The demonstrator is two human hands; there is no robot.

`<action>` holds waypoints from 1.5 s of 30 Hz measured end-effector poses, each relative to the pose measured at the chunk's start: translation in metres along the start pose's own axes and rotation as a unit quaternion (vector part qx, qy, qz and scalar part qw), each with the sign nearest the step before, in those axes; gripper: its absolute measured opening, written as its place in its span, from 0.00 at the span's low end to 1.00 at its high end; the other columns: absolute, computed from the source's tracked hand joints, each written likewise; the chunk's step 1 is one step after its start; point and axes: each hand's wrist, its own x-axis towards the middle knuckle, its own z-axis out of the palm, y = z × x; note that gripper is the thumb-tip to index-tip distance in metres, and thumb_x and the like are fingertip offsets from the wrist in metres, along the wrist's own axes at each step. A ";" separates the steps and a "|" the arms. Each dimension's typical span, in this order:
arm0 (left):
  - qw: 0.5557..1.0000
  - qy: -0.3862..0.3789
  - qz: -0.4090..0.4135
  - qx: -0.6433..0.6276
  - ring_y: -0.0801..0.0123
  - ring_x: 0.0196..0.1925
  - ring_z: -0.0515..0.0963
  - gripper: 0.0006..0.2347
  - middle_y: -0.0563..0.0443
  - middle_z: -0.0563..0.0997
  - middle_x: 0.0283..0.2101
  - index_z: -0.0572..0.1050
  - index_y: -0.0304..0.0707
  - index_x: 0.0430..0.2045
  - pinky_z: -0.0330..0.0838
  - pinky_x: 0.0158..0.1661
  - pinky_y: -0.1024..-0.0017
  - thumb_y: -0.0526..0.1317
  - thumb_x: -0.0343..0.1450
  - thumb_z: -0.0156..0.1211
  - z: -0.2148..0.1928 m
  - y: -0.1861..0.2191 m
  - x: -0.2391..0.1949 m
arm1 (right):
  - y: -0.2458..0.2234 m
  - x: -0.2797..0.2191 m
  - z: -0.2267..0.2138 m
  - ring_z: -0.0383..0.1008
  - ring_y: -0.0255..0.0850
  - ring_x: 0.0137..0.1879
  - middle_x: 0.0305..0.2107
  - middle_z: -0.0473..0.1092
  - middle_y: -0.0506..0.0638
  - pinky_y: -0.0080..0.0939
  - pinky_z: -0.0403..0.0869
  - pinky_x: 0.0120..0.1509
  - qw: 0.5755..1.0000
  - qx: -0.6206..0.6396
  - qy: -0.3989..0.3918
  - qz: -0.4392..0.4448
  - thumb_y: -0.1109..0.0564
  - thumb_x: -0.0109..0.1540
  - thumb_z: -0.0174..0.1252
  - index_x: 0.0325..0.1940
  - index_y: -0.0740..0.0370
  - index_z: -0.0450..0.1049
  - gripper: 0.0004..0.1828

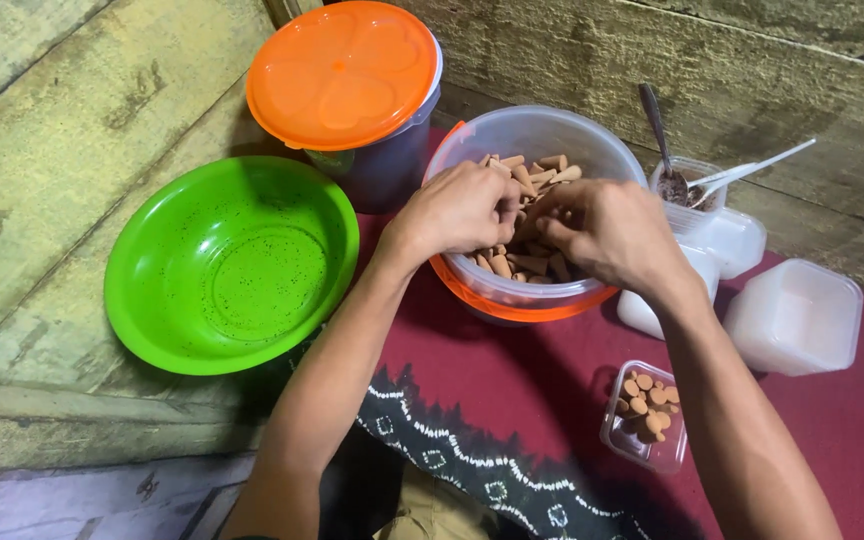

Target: The person scoops small, brown, cone-shaped objects from a large bucket and places them into a small, clear plastic container. They repeat this process, filling the container with the objects.

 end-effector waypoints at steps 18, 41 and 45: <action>0.992 -0.119 0.021 -0.020 0.52 0.39 0.85 0.04 0.49 0.85 0.25 0.86 0.51 0.22 0.77 0.46 0.59 0.45 0.61 0.68 -0.008 -0.003 0.001 | -0.002 0.003 -0.006 0.78 0.55 0.49 0.27 0.79 0.48 0.64 0.74 0.59 0.994 -0.076 -0.069 -0.026 0.43 0.56 0.62 0.34 0.43 0.84 0.10; 0.990 0.119 0.047 -0.065 0.43 0.36 0.85 0.08 0.37 0.85 0.26 0.82 0.38 0.29 0.78 0.38 0.50 0.39 0.70 0.57 0.009 -0.004 -0.013 | 0.010 0.003 -0.002 0.78 0.46 0.46 0.28 0.79 0.41 0.58 0.73 0.57 0.993 -0.041 -0.098 -0.042 0.42 0.59 0.65 0.32 0.42 0.85 0.08; 0.982 0.154 0.074 -0.078 0.44 0.38 0.86 0.06 0.36 0.85 0.29 0.82 0.38 0.31 0.79 0.38 0.51 0.38 0.69 0.58 0.004 0.005 -0.017 | 0.004 -0.001 -0.006 0.78 0.46 0.47 0.27 0.78 0.40 0.57 0.74 0.55 0.994 -0.048 -0.085 -0.048 0.40 0.60 0.63 0.33 0.43 0.84 0.10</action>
